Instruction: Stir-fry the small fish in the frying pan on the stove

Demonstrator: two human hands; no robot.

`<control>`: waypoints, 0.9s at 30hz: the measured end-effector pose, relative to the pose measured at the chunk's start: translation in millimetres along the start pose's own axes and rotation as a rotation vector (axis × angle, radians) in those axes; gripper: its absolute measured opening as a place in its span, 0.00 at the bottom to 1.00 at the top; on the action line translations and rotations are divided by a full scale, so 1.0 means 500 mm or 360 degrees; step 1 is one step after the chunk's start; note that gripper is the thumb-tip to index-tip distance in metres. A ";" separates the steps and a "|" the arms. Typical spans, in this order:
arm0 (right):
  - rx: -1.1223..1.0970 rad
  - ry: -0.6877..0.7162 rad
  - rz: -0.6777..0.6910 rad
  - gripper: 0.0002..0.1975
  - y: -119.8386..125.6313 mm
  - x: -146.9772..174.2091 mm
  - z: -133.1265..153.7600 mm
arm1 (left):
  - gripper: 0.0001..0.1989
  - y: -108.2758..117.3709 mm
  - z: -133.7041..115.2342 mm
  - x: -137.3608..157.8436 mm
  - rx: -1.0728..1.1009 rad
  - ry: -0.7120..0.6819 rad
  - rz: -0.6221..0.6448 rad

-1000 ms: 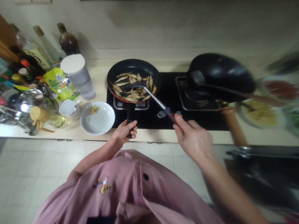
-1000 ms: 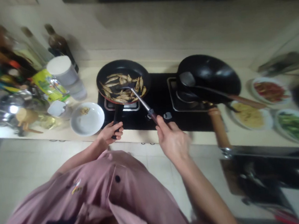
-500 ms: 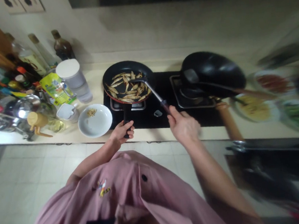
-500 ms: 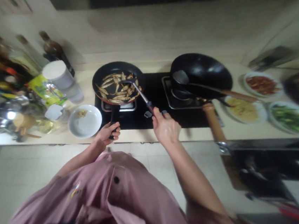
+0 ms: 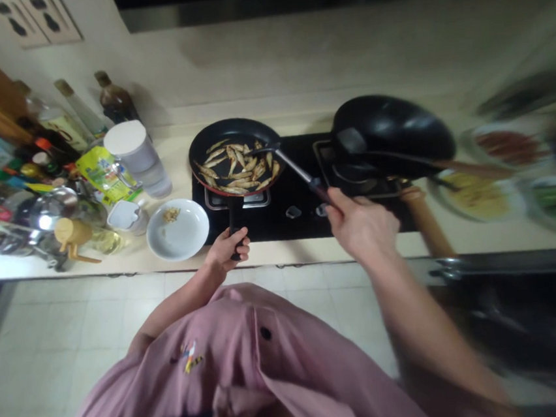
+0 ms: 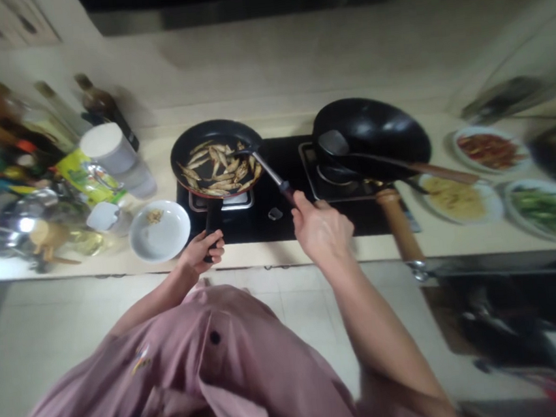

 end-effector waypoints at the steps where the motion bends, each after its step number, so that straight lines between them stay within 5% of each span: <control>1: 0.0008 -0.0013 -0.0013 0.24 0.005 0.002 -0.003 | 0.21 -0.002 -0.001 0.002 -0.0003 -0.0001 -0.0001; 10: -0.0081 0.0091 0.0013 0.24 -0.003 -0.079 0.034 | 0.21 0.004 -0.001 -0.005 -0.0005 0.0026 -0.0021; 21: -0.0133 -0.0058 -0.0028 0.24 0.008 -0.016 0.009 | 0.21 0.000 -0.001 -0.004 -0.0070 -0.0026 -0.0094; 24: -0.0313 -0.0006 -0.0238 0.25 0.004 0.008 -0.009 | 0.23 0.031 -0.012 0.005 -0.0225 -0.0219 -0.0266; 27: -0.0513 -0.0044 -0.0546 0.26 -0.026 0.058 -0.050 | 0.22 0.088 -0.068 0.064 -0.0501 -0.0708 -0.0495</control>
Point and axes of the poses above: each hand's wrist, its own x-axis away from the middle knuckle, its own y-axis out of the back of the hand, z = x × y, the point moved 6 cm from there along -x, towards the middle knuckle, and after that the axes turned 13 degrees about y, right-handed, at the moved point
